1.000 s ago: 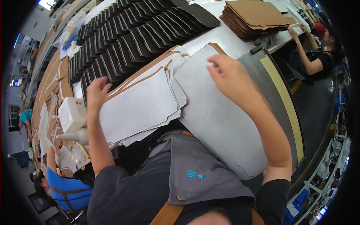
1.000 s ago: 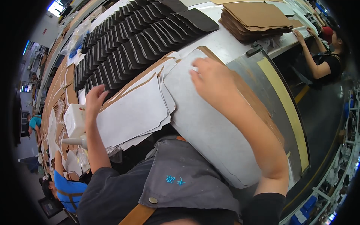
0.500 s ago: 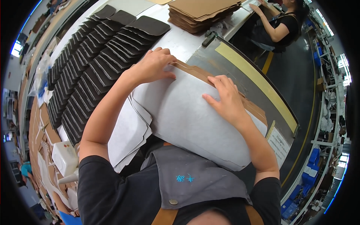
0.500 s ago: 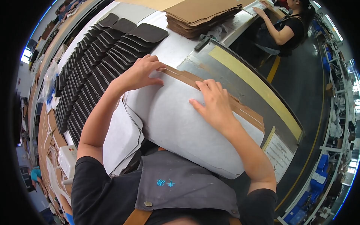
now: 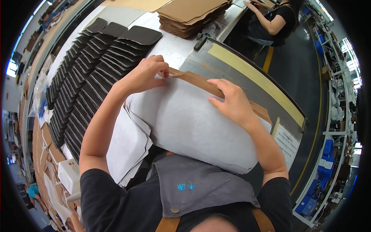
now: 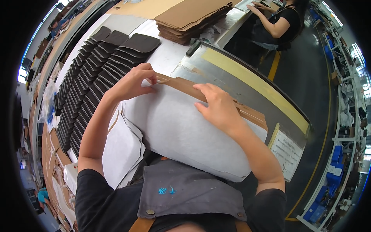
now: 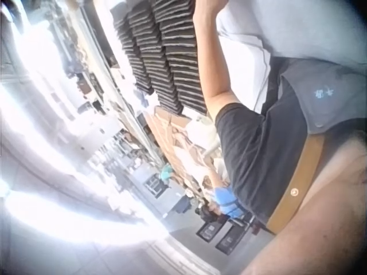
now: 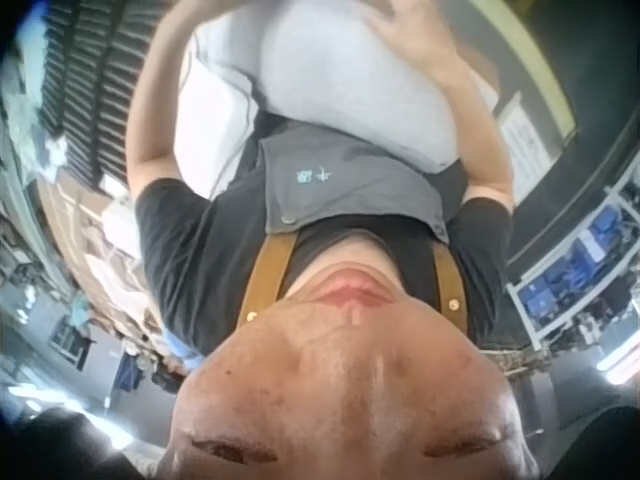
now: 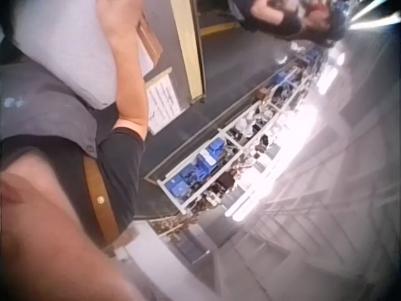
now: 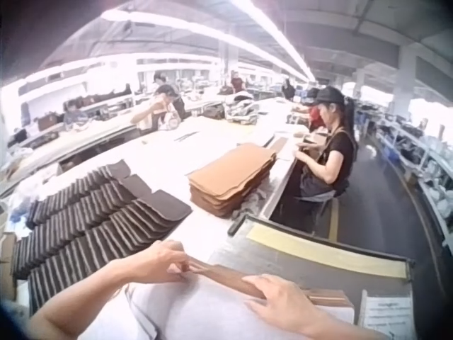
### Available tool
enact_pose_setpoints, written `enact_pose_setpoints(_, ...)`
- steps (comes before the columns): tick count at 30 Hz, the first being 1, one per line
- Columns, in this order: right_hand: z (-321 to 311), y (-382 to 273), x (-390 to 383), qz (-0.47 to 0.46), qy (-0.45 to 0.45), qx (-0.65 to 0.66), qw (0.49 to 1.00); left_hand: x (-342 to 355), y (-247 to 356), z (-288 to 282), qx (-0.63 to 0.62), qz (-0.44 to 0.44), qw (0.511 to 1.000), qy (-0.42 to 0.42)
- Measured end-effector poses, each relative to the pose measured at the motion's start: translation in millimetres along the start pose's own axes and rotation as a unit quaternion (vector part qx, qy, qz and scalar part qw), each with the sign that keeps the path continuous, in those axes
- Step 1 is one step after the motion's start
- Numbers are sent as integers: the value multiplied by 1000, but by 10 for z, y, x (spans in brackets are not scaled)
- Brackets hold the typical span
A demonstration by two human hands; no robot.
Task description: Manually aligning and stacking semi-circular leather components with adhesive strips onto a larger base sheet.
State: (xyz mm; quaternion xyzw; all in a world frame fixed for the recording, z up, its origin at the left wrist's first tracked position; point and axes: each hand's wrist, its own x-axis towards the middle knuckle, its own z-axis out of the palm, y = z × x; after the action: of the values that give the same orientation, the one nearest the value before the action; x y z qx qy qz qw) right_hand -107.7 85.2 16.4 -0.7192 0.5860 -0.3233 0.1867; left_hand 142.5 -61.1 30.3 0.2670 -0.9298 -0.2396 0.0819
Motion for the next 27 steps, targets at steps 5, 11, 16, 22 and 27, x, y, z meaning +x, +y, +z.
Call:
enact_pose_setpoints(5,-483,27,-241,75,-102,-55,990,2,192,-117,-109,-78,991,1)
enact_pose_setpoints(11,-972,164,-561,257,-141,23,956,24,7,-424,-23,-34,999,21)
enact_pose_setpoints(16,-1392,434,-847,279,-37,112,953,594,282,-448,-43,-88,994,-43)
enact_pose_setpoints(22,-1236,435,-968,264,-47,122,956,1087,502,-479,-93,-69,992,-53)
enact_pose_setpoints(27,-1141,431,-1106,236,-11,99,967,1046,461,-712,-181,24,982,54)
